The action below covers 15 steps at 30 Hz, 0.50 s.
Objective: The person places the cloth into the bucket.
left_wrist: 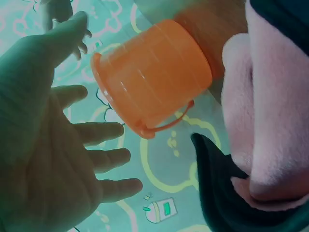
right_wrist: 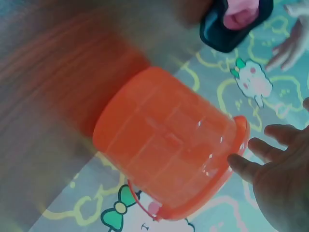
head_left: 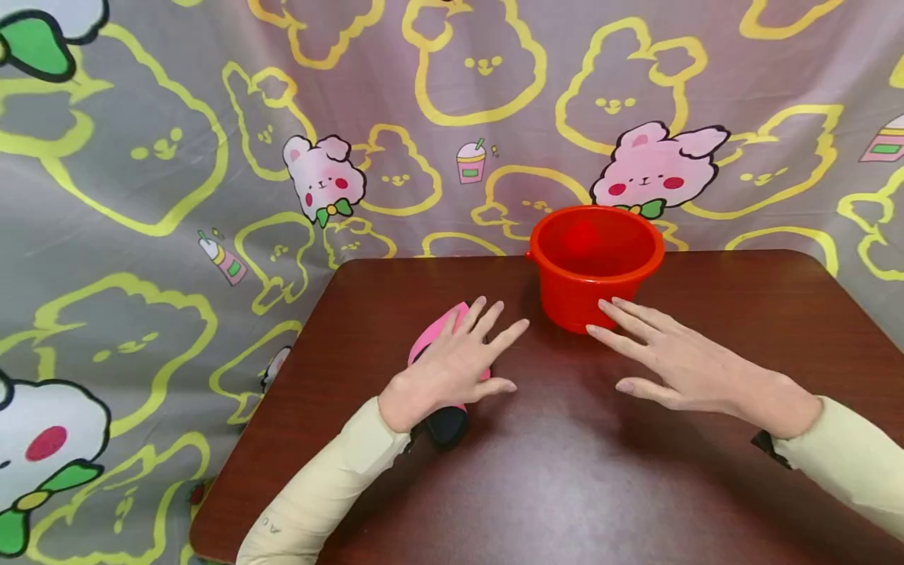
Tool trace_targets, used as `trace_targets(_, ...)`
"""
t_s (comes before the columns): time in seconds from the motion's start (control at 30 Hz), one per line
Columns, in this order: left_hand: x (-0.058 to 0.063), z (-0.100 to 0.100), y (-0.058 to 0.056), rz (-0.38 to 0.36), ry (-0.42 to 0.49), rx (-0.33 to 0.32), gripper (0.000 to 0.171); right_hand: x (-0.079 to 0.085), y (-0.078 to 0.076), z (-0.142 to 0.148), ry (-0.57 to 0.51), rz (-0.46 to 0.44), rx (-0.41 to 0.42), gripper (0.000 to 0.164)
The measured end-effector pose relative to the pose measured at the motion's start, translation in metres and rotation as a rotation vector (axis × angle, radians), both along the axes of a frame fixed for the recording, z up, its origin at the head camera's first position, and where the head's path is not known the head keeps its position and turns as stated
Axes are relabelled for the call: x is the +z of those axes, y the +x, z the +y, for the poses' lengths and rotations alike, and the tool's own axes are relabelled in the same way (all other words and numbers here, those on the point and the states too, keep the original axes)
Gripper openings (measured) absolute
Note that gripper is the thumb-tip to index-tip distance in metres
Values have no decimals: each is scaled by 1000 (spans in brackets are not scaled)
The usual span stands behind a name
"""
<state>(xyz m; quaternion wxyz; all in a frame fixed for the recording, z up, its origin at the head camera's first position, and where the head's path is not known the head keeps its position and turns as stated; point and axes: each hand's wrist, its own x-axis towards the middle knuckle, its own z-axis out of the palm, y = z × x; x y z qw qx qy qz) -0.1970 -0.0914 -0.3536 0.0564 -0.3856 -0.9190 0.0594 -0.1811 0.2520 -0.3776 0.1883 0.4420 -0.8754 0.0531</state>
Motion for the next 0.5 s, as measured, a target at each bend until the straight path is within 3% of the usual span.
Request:
trace_targets(0.17,3,-4,-8,-7,-1,59,90,11,-5,5,-59,-82,-83,89)
trace_targets(0.3,3,-7,-14,-28,45,84,86,19,-8,9,-128,-153,-153,90)
trace_targets(0.5,-1,-17,-27,-47,156,180,81,29,-19,12,-280,-233,-179,88)
